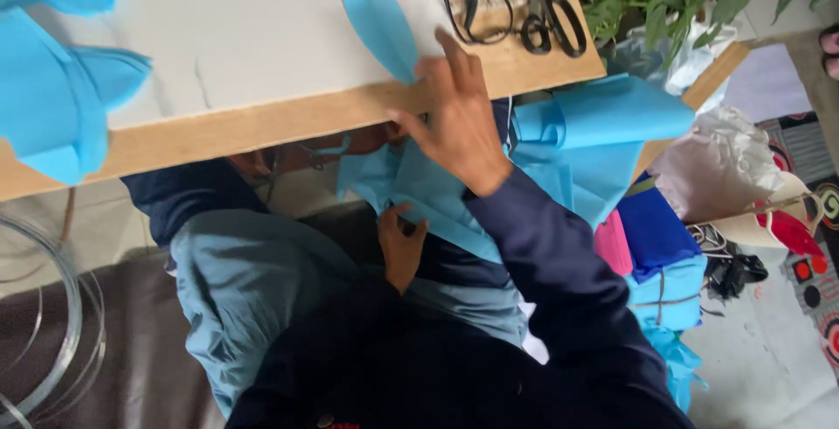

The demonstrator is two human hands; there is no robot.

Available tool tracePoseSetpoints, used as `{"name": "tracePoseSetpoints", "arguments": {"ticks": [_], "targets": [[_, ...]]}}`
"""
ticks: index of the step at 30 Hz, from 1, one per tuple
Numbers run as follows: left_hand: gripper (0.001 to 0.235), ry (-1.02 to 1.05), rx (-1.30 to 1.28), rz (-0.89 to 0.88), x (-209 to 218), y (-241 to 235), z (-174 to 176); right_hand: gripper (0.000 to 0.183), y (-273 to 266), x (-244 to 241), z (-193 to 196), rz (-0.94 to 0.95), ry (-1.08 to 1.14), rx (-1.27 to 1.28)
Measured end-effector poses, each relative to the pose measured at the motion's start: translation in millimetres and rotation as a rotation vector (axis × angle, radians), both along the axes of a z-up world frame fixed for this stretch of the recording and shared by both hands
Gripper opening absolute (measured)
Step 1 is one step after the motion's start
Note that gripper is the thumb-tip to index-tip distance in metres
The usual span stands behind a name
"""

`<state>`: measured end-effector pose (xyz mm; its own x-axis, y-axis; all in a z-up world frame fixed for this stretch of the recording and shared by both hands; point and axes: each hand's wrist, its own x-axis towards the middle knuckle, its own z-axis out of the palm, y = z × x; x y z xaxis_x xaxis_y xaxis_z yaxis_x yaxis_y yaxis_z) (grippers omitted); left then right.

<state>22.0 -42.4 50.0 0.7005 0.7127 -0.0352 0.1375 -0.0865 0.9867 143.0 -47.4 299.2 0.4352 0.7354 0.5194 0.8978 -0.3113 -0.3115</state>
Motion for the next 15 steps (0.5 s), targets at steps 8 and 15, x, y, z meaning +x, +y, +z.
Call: {"name": "tracePoseSetpoints", "arguments": {"ticks": [8,15], "targets": [[0.005,-0.185,-0.388,-0.003,9.1,-9.7,-45.8,0.035,33.0,41.7,-19.0,-0.221,-0.099,-0.257],[0.01,-0.144,-0.345,-0.01,6.6,-6.7,-35.6,0.011,17.0,21.4,-16.9,-0.152,-0.121,-0.09]]}}
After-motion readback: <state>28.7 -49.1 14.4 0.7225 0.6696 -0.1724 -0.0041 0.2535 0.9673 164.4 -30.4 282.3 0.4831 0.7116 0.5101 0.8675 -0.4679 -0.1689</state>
